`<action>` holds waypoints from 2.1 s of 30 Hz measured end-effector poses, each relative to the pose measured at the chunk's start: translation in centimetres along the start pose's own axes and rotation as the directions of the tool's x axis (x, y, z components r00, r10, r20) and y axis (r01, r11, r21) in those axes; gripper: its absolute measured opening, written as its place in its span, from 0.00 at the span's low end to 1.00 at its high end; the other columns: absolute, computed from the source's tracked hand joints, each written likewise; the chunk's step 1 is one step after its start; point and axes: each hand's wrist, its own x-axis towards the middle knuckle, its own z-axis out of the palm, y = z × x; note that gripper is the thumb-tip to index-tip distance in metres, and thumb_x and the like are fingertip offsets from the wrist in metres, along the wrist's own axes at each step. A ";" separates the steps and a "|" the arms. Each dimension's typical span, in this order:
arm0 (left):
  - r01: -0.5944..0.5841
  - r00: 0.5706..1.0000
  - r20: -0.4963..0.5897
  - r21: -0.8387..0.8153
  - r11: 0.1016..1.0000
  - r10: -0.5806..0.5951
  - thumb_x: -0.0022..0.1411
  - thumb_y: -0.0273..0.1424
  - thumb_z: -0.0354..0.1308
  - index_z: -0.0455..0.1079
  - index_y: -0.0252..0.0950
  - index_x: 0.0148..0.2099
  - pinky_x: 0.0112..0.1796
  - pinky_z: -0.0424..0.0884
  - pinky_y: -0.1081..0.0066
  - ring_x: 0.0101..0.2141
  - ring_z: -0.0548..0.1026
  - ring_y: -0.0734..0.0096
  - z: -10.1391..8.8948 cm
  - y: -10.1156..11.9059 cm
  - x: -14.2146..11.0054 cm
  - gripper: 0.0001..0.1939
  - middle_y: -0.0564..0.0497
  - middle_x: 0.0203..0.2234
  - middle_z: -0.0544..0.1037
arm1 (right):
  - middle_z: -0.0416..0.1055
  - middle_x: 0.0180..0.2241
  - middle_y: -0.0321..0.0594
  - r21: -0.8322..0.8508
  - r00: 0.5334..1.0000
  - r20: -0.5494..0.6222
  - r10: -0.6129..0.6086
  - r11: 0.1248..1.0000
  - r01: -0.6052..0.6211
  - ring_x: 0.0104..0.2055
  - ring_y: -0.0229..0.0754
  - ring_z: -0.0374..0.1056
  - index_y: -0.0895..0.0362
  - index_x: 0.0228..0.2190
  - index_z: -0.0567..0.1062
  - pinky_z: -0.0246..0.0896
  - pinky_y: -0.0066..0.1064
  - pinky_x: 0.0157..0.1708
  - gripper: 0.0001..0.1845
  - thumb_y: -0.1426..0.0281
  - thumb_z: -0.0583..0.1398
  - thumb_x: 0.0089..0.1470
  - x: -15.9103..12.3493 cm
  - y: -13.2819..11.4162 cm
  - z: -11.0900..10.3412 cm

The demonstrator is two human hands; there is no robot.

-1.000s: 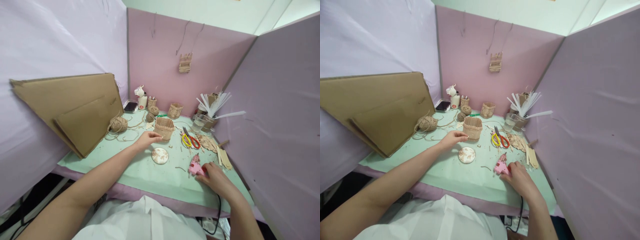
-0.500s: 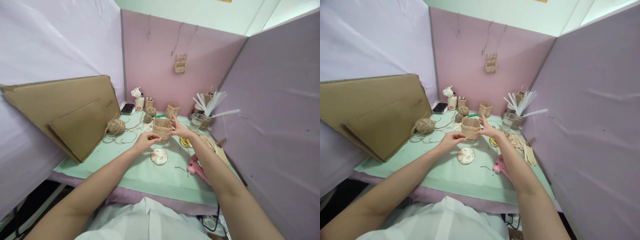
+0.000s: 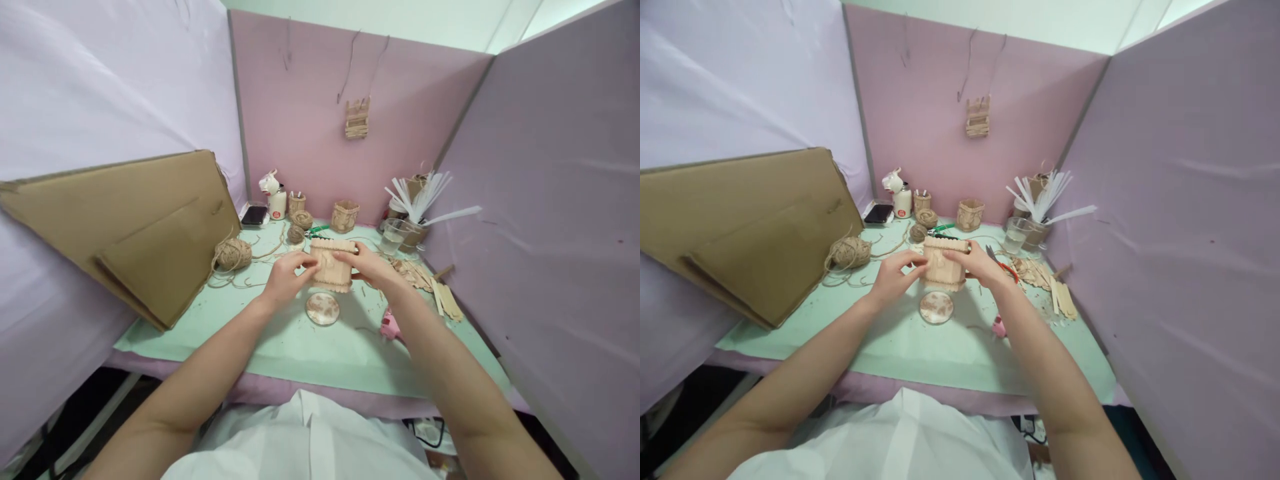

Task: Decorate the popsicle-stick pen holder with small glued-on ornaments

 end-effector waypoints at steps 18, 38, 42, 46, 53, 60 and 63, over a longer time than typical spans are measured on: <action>-0.127 0.989 0.117 0.328 0.936 0.093 0.61 0.34 0.53 0.75 0.40 0.38 0.44 0.63 0.66 0.40 0.70 0.63 0.6 1.2 -0.9 0.09 0.45 0.36 0.75 | 0.70 0.47 0.44 0.160 0.987 -0.136 0.083 0.985 -0.061 0.46 0.49 0.70 0.50 0.41 0.64 0.71 0.37 0.31 0.25 0.61 0.66 0.42 -3.6 1.1 1.6; -0.244 0.969 0.155 0.466 0.850 0.194 0.62 0.31 0.52 0.75 0.38 0.36 0.39 0.64 0.67 0.36 0.70 0.66 0.5 1.9 -0.2 0.10 0.47 0.32 0.74 | 0.69 0.49 0.45 0.187 0.988 -0.114 0.108 0.979 -0.085 0.46 0.49 0.70 0.51 0.43 0.63 0.72 0.37 0.30 0.27 0.59 0.66 0.43 -3.8 1.1 1.9; -0.289 0.957 0.174 0.535 0.794 0.231 0.63 0.30 0.52 0.75 0.36 0.33 0.37 0.64 0.68 0.34 0.70 0.67 0.5 2.0 0.2 0.11 0.47 0.30 0.74 | 0.69 0.50 0.43 0.191 0.986 -0.106 0.129 0.976 -0.107 0.47 0.49 0.69 0.51 0.42 0.63 0.72 0.37 0.32 0.26 0.59 0.66 0.43 -3.8 1.0 1.9; -0.295 0.954 0.225 0.577 0.761 0.199 0.62 0.30 0.52 0.75 0.35 0.32 0.34 0.64 0.69 0.32 0.70 0.68 0.2 2.5 0.9 0.11 0.47 0.29 0.73 | 0.70 0.48 0.43 0.200 0.985 -0.090 0.145 0.972 -0.125 0.47 0.49 0.69 0.50 0.43 0.65 0.72 0.39 0.33 0.25 0.58 0.65 0.44 -3.8 0.8 2.0; -0.266 0.942 0.327 0.608 0.748 0.070 0.59 0.27 0.52 0.76 0.35 0.31 0.32 0.63 0.70 0.32 0.71 0.67 -0.5 4.2 3.3 0.11 0.48 0.28 0.74 | 0.72 0.46 0.40 0.288 0.986 0.004 0.166 0.944 -0.160 0.46 0.49 0.70 0.48 0.43 0.69 0.71 0.40 0.34 0.24 0.55 0.65 0.44 -3.3 0.8 1.8; -0.271 0.917 0.398 0.632 0.726 -0.004 0.57 0.27 0.50 0.77 0.35 0.31 0.33 0.64 0.70 0.33 0.72 0.66 -0.5 5.2 5.2 0.13 0.46 0.29 0.75 | 0.73 0.43 0.42 0.379 0.978 0.041 0.204 0.903 -0.204 0.39 0.47 0.71 0.49 0.41 0.71 0.70 0.41 0.32 0.24 0.54 0.66 0.42 -2.2 1.7 1.5; -0.286 0.912 0.411 0.635 0.718 0.000 0.57 0.27 0.50 0.77 0.35 0.31 0.33 0.64 0.70 0.32 0.72 0.66 -0.5 5.3 5.4 0.12 0.46 0.29 0.75 | 0.73 0.43 0.42 0.408 0.972 0.043 0.233 0.883 -0.230 0.36 0.45 0.72 0.50 0.40 0.71 0.70 0.41 0.33 0.24 0.54 0.66 0.42 -2.1 1.9 1.4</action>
